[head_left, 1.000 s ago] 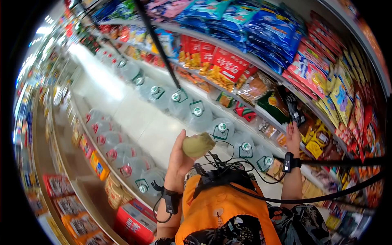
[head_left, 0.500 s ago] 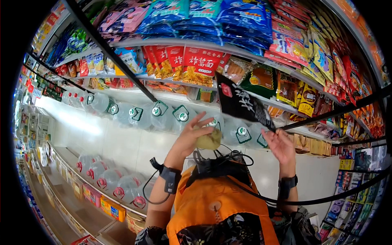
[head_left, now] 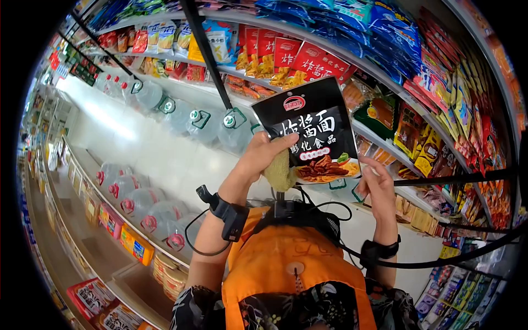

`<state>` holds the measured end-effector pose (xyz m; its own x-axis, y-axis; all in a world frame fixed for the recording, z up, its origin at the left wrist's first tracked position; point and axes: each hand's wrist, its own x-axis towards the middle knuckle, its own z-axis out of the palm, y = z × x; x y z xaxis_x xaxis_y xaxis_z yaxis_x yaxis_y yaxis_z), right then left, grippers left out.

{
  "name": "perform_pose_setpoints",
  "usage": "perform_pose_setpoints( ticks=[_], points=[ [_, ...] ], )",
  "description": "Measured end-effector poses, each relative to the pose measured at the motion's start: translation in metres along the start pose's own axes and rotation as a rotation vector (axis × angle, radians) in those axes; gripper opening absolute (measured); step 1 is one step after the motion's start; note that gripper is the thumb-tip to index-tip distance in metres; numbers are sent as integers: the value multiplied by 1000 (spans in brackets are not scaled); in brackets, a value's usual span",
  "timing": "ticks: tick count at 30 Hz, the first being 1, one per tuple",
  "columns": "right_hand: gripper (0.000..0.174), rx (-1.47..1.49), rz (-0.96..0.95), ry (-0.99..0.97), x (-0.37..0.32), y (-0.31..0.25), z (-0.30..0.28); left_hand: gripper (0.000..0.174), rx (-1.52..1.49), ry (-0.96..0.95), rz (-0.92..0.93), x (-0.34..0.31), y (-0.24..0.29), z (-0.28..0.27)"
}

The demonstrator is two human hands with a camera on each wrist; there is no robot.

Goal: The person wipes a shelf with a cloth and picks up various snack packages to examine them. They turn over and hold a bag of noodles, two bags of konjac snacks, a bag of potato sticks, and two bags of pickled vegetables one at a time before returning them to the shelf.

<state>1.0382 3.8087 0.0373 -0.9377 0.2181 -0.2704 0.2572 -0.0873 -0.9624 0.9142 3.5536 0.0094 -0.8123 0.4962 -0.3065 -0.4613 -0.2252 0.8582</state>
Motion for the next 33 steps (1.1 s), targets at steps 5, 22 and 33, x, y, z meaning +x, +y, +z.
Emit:
perform_pose_setpoints(
  ticks=[5,22,33],
  points=[
    [30,-204,-284,20,13,-1,25,29,46,-47,-3,-14,14,12],
    [15,143,-102,-222,47,-17,22,18,168,160,110,-57,-4,12],
    [20,-560,-360,-174,16,-59,61,58,416,229,506,-70,18,53]
  ],
)
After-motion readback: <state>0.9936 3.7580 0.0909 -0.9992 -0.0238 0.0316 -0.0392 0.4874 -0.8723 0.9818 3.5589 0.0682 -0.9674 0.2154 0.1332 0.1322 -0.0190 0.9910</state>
